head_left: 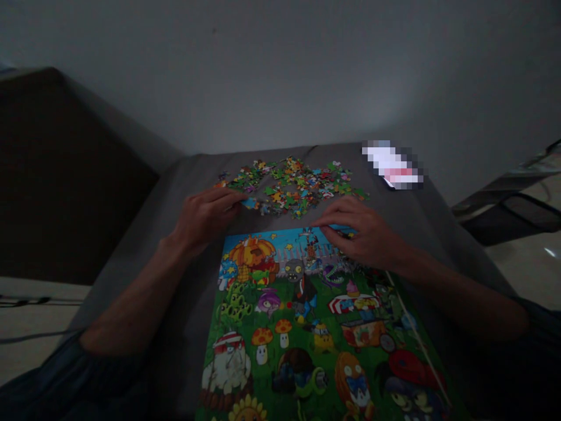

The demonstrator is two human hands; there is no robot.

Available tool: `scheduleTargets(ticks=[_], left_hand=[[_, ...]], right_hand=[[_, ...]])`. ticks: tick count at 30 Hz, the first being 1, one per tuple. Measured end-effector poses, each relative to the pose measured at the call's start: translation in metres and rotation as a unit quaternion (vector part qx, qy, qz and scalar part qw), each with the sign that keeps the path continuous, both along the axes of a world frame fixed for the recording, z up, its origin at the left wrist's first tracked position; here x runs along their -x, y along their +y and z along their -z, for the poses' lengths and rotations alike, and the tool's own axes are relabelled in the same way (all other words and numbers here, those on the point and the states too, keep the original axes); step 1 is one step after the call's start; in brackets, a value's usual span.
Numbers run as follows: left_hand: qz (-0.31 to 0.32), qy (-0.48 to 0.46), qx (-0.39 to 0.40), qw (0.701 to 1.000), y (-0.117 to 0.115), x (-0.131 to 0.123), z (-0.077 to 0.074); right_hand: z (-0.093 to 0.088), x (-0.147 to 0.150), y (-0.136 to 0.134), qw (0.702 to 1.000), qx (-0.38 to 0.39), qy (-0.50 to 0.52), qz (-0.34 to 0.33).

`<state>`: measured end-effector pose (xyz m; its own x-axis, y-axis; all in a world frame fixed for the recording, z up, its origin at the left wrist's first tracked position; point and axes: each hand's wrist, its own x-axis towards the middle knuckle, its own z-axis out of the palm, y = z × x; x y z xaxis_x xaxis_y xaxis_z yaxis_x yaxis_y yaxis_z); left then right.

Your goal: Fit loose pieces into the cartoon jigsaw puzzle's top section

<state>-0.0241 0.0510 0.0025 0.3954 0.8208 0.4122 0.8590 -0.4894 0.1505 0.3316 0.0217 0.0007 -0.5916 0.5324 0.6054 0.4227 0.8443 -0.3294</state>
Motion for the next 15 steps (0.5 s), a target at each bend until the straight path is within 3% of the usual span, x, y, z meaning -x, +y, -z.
scheduleTargets(ticks=[5,10,12,15], left_hand=[[0.1,-0.064,-0.014,0.993,-0.023,-0.016,-0.013],[0.229,-0.121,0.075,0.963,-0.053,-0.057,-0.016],[0.242,-0.139,0.101,0.955,-0.058,-0.066,-0.015],[0.211,-0.156,0.091,0.961,-0.056,-0.064,-0.014]], right_hand=[[-0.001,0.007,-0.008,1.0,-0.003,0.014,-0.02],[-0.007,0.022,-0.029,0.992,-0.1,0.019,-0.078],[-0.01,0.025,-0.034,0.987,-0.122,0.027,-0.102],[-0.015,0.024,-0.036,0.988,-0.122,0.038,-0.089]])
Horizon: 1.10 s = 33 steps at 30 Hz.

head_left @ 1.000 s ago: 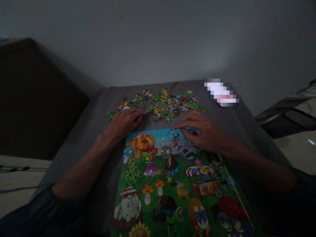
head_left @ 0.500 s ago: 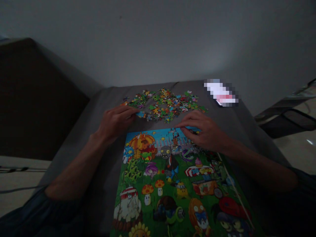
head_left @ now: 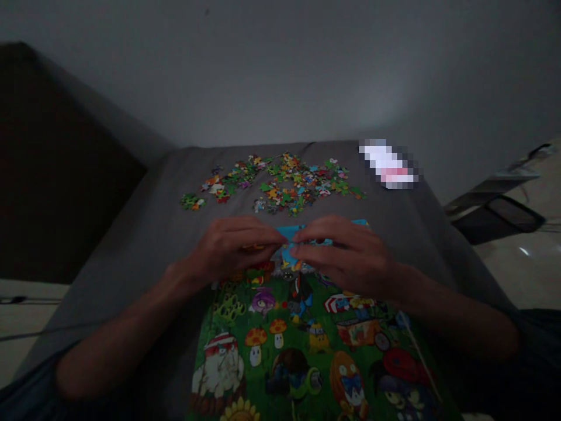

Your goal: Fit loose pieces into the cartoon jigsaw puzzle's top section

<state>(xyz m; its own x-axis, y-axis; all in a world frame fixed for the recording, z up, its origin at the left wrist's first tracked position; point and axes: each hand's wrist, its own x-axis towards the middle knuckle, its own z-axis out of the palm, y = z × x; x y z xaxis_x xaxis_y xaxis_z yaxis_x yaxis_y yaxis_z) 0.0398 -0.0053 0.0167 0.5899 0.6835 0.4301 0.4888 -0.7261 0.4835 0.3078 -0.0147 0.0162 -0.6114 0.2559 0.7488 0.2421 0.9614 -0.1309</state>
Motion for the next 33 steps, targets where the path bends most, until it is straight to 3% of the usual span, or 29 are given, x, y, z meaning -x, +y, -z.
scheduleTargets(ticks=[7,10,15,21,27,33], left_hand=[[-0.182,-0.086,-0.067,0.977,0.019,0.032,-0.004],[-0.22,-0.105,-0.07,0.967,0.021,0.037,-0.005],[-0.175,-0.116,-0.082,0.974,0.023,0.037,0.0],[-0.147,-0.112,-0.113,0.976,0.025,0.041,0.008],[-0.134,-0.089,-0.109,0.981,0.023,0.041,0.009],[-0.132,-0.089,-0.105,0.982,0.025,0.041,0.01]], right_hand=[[0.007,-0.004,0.011,0.99,0.0,-0.075,0.116],[0.015,-0.002,0.012,0.983,0.008,-0.138,0.118],[0.011,0.006,0.019,0.982,0.015,-0.148,0.113],[0.009,0.026,0.031,0.98,-0.034,-0.178,0.08],[0.028,0.034,0.032,0.965,0.005,-0.254,0.063],[0.025,0.033,0.03,0.967,0.041,-0.249,0.025]])
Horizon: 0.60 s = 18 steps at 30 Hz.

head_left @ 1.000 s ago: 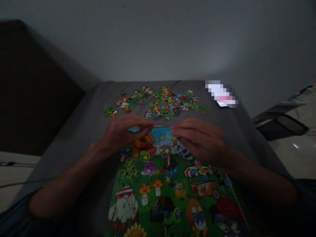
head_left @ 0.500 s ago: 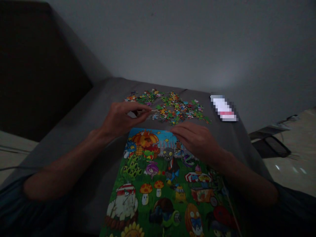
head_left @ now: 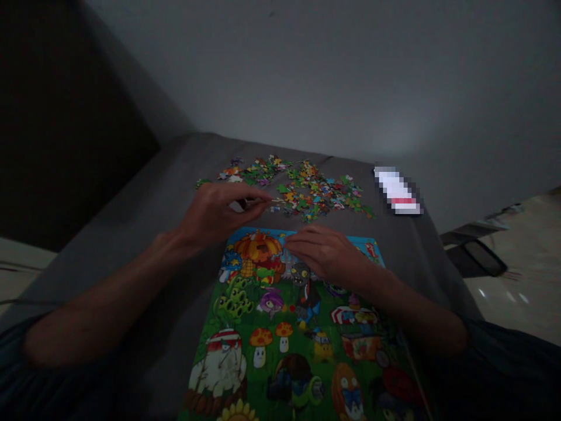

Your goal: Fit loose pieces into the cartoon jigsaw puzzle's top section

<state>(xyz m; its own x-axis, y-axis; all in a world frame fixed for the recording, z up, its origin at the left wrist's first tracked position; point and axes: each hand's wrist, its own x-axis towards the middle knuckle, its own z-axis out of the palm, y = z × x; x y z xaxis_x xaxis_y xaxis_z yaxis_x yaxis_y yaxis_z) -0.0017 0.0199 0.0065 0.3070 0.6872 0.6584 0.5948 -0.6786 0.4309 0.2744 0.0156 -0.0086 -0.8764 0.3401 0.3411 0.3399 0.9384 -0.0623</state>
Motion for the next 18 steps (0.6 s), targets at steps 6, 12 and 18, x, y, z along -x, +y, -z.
scheduleTargets(ticks=[6,12,18], left_hand=[[-0.003,0.013,0.03,0.999,-0.0031,0.0002,-0.0013],[-0.006,0.03,0.028,0.999,-0.0041,-0.0004,-0.0011],[-0.006,0.047,0.02,0.999,-0.0036,-0.0003,-0.0002]], right_hand=[[0.0016,0.0001,-0.0014,0.999,0.035,0.023,0.004],[0.0029,-0.0028,-0.001,0.999,0.039,0.025,0.018],[0.0014,-0.0046,0.0011,0.998,0.058,0.017,0.02]])
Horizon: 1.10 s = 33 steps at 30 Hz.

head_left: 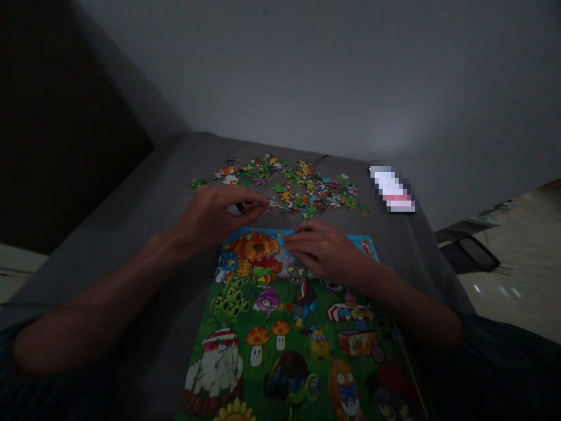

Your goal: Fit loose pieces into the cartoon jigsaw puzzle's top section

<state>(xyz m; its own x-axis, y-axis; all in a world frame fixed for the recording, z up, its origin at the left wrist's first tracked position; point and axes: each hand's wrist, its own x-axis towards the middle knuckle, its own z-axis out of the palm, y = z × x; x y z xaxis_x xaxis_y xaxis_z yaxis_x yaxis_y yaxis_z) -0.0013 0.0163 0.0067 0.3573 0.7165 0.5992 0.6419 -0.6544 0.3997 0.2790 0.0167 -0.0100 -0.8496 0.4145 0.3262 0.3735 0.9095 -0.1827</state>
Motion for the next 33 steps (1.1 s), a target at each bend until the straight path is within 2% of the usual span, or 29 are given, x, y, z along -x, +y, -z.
scheduleTargets(ticks=[5,11,17,21,25,28,31,33], left_hand=[[0.008,0.014,0.013,1.0,0.0,0.0,-0.002],[0.012,0.036,0.024,0.999,-0.001,-0.001,-0.002],[0.035,0.039,0.014,0.999,-0.001,0.0,-0.002],[0.058,0.044,0.011,0.997,-0.001,0.002,-0.001],[0.104,0.051,0.004,0.993,-0.001,0.0,0.001],[0.143,0.042,-0.002,0.989,-0.011,-0.009,-0.002],[0.198,-0.019,-0.027,0.98,-0.03,-0.023,-0.008],[0.226,-0.04,-0.028,0.973,-0.042,-0.029,-0.012]], right_hand=[[-0.003,0.002,-0.001,0.999,0.052,-0.011,-0.001],[-0.01,-0.013,0.003,0.997,0.06,0.036,0.028],[-0.013,-0.025,0.001,0.997,0.037,-0.072,0.013],[-0.009,-0.028,0.002,0.996,0.025,-0.086,0.01],[-0.014,-0.026,-0.001,0.999,0.028,-0.03,0.021],[-0.024,-0.02,-0.013,0.998,0.028,0.047,0.042],[-0.035,-0.015,-0.026,0.993,-0.035,0.115,0.02],[-0.041,-0.015,-0.032,0.988,-0.09,0.124,0.008]])
